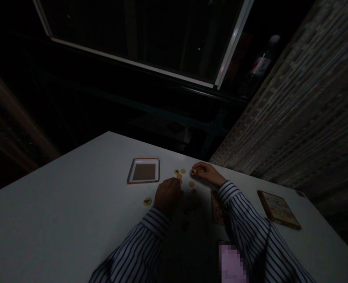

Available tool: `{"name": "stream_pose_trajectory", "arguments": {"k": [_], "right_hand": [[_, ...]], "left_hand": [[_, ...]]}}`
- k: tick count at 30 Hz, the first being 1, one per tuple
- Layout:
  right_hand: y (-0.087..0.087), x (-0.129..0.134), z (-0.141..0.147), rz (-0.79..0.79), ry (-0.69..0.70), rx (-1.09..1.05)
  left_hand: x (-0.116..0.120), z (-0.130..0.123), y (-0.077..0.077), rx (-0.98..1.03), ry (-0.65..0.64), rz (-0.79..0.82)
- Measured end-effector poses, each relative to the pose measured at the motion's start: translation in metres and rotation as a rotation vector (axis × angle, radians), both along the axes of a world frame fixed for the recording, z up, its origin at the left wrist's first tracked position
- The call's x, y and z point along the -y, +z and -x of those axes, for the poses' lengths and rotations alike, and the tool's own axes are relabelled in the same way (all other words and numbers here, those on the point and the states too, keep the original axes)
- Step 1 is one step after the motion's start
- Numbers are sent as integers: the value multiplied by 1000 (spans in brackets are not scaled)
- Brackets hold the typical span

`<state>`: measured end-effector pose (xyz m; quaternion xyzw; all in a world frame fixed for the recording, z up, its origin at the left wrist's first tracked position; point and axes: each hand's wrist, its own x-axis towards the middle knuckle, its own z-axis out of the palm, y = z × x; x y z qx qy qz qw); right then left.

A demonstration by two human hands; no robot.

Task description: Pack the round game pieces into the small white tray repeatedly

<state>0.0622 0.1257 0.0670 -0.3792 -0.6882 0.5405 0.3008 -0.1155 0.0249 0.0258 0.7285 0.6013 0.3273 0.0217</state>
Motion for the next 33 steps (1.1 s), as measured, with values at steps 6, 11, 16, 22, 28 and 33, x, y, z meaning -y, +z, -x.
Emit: {"name": "stream_pose_trajectory", "arguments": {"k": [6,11,16,22,28,33], "right_hand": [[-4,-2,-3,-54,10,63],[-2,-2,-3,-75,-14,99],[-2,-3,-8,-183,-16,218],[-4,1,-15,-438,-105,517],[-9,5,-21,-552,-139,721],[-9,6,-24,-608,-90,834]], "left_hand": [[1,1,2,7,1,-20],[2,0,6,54,-1,-57],[-4,5,30,75,-7,-12],[-32,16,55,41,6,60],[-52,9,44,-13,-159,153],[-52,-5,33,-71,-282,193]]}}
